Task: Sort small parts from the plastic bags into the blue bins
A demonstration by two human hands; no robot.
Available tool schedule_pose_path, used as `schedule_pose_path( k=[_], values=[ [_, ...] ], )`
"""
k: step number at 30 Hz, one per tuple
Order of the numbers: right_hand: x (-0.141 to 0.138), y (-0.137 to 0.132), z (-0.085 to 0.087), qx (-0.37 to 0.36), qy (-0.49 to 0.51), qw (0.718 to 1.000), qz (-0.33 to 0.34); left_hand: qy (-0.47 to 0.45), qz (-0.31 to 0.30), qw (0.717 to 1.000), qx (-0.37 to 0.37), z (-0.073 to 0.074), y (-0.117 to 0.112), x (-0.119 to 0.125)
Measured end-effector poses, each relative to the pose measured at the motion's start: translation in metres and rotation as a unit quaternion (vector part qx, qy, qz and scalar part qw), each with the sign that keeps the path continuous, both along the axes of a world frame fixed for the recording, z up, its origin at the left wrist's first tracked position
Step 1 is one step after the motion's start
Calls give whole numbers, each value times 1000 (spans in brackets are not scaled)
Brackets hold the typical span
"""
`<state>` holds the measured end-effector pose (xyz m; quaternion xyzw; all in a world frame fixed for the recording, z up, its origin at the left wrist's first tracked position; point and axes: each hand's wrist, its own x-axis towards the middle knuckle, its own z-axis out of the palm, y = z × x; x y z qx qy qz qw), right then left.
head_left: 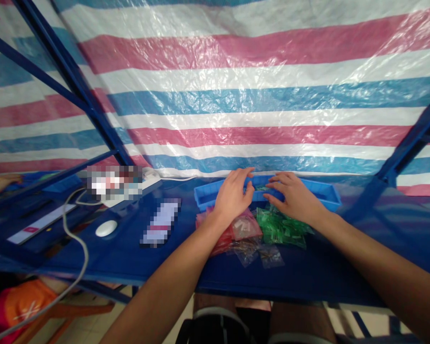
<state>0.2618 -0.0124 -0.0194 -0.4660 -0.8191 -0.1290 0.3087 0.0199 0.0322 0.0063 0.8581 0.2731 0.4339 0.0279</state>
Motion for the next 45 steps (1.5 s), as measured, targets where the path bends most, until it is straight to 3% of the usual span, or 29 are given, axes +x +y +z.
schedule_pose_path(
  k=[2, 4, 8, 13, 21, 27, 29, 33, 39, 42, 45],
  values=[
    [-4, -13, 10, -19, 22, 999, 35, 2, 1, 1000, -2, 0, 0, 0],
    [-8, -25, 17, -88, 27, 990, 104, 4, -1, 1000, 0, 1, -1, 0],
    [-18, -38, 15, -210, 24, 960, 186, 2, -7, 1000, 2, 0, 0, 0],
    [-24, -33, 4, -242, 44, 953, 179, -2, -9, 1000, -2, 0, -1, 1],
    [-24, -30, 6, -233, 90, 948, 196, 11, -6, 1000, 5, -1, 1, 0],
    [-23, -27, 3, -215, 188, 948, 141, 8, -13, 1000, 7, -2, 1, 1],
    [-24, -26, 3, -236, 277, 923, 128, 8, -27, 1000, 7, -1, 0, 1],
    [-24, -22, 7, -272, 475, 825, 141, 31, -82, 996, 15, 2, -4, 1],
    [-22, -19, 11, -271, 641, 706, 128, 63, -154, 986, 25, 4, -13, 3],
    [-23, -20, 11, -282, 664, 678, 140, 64, -150, 987, 11, 3, -14, 4],
    [-26, -21, 9, -298, 654, 676, 161, 43, -140, 989, -5, 2, -11, 4]
  ],
)
